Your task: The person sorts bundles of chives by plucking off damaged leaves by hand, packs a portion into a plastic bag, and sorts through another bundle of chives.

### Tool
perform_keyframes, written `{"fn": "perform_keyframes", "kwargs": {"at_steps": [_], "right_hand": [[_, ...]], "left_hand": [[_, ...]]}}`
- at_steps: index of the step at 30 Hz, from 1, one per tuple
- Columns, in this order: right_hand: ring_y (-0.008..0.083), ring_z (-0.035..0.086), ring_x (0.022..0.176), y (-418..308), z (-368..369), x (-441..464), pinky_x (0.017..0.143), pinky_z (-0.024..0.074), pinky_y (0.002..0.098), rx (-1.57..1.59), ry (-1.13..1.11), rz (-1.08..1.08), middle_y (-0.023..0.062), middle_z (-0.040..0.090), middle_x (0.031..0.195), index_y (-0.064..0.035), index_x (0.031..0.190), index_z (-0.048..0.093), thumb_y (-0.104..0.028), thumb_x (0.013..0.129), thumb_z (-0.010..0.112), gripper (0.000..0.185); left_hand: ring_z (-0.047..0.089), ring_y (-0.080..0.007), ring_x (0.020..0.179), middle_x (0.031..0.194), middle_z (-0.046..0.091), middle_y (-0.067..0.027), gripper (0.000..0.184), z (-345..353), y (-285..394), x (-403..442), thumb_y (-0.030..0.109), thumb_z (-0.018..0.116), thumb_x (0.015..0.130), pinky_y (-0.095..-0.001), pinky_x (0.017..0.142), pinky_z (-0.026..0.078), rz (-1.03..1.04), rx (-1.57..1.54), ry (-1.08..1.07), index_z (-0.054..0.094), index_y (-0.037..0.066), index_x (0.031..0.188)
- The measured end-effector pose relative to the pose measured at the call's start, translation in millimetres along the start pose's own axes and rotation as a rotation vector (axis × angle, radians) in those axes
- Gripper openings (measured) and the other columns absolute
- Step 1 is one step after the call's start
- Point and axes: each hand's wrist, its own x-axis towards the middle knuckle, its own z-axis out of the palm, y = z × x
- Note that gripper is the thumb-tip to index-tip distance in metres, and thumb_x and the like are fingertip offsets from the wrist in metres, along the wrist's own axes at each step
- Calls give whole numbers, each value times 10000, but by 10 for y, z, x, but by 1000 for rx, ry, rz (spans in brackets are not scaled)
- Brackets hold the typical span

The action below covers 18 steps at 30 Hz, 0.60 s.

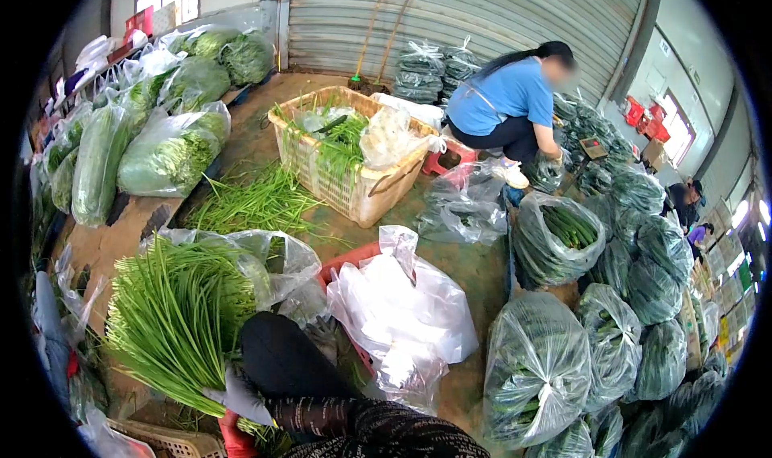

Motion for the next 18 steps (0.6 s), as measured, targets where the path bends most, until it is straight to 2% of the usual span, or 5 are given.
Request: {"fn": "perform_keyframes", "kwargs": {"at_steps": [4, 6, 12, 16, 18], "right_hand": [[442, 249, 1279, 198, 84, -36, 1066, 199, 423, 263, 190, -16, 364, 256, 1346, 132, 1336, 202, -595, 742, 608, 1022], [429, 194, 1315, 227, 32, -64, 1088, 151, 410, 329, 168, 26, 358, 199, 1386, 134, 1350, 170, -605, 751, 595, 1041], [299, 409, 1223, 244, -129, -11, 1006, 334, 332, 631, -337, 257, 299, 426, 1261, 124, 1342, 170, -510, 779, 645, 972], [263, 476, 1152, 435, 125, 53, 960, 386, 308, 756, -223, 121, 234, 482, 1232, 100, 1300, 254, -429, 781, 684, 857], [249, 513, 1100, 404, 45, 0, 929, 410, 319, 691, -136, 60, 209, 513, 1205, 92, 1288, 289, -429, 773, 693, 837]], "left_hand": [[514, -185, 829, 1100, 566, -92, 495, -123, 33, -48, 307, 536, 854, -311, 742, 420, -94, 12, 111, 474, 47, 1271], [544, -268, 1062, 1212, 545, -99, 564, -387, -334, 623, 359, 587, 820, -409, 928, 427, 66, -311, -334, 456, 39, 1266], [523, -219, 866, 1110, 561, -95, 500, -73, 12, 183, 282, 601, 834, -306, 783, 423, -284, -33, 6, 472, 40, 1253], [517, -245, 1098, 1288, 485, -114, 624, -44, -216, 692, 405, 531, 874, -396, 985, 370, 341, 514, -280, 346, 47, 1350], [464, -249, 1161, 1298, 468, -136, 579, -344, -356, 1115, 395, 491, 890, -432, 1016, 338, -72, -334, -446, 352, 72, 1351]]}}
